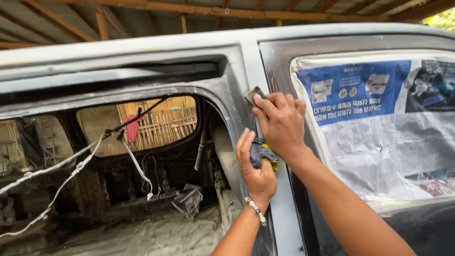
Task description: The person sands the exterior of a white car door using a sanding block and a yellow cloth, then moves to the vehicle's interior to sand the door frame and edges. The person repeatedly wipes the sanded areas with the cloth to remove dust.
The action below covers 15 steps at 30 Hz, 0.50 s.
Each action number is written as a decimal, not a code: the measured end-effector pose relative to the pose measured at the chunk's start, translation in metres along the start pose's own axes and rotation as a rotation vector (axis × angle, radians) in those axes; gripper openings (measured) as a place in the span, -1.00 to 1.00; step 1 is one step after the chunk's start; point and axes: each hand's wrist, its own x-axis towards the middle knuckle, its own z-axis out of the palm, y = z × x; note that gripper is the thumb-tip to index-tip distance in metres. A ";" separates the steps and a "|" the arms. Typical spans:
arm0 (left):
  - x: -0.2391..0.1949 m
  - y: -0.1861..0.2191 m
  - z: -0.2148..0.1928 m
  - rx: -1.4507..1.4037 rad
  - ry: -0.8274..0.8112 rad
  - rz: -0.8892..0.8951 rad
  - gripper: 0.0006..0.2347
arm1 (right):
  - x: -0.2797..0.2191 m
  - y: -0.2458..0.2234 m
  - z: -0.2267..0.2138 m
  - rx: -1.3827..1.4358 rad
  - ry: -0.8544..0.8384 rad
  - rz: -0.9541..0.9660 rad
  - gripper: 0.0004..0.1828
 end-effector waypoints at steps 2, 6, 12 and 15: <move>0.000 -0.002 0.000 -0.036 -0.020 -0.047 -0.49 | 0.004 0.003 0.004 0.057 0.009 -0.091 -0.76; 0.007 -0.004 0.000 0.013 -0.041 -0.063 -0.51 | 0.062 0.020 0.032 -0.027 0.049 -0.088 -0.86; 0.024 -0.001 0.010 0.004 0.033 -0.098 -0.51 | 0.028 0.018 0.022 0.000 0.025 -0.147 -0.76; 0.023 -0.003 0.008 -0.023 -0.023 -0.123 -0.52 | 0.070 0.030 0.041 -0.013 0.016 -0.057 -0.83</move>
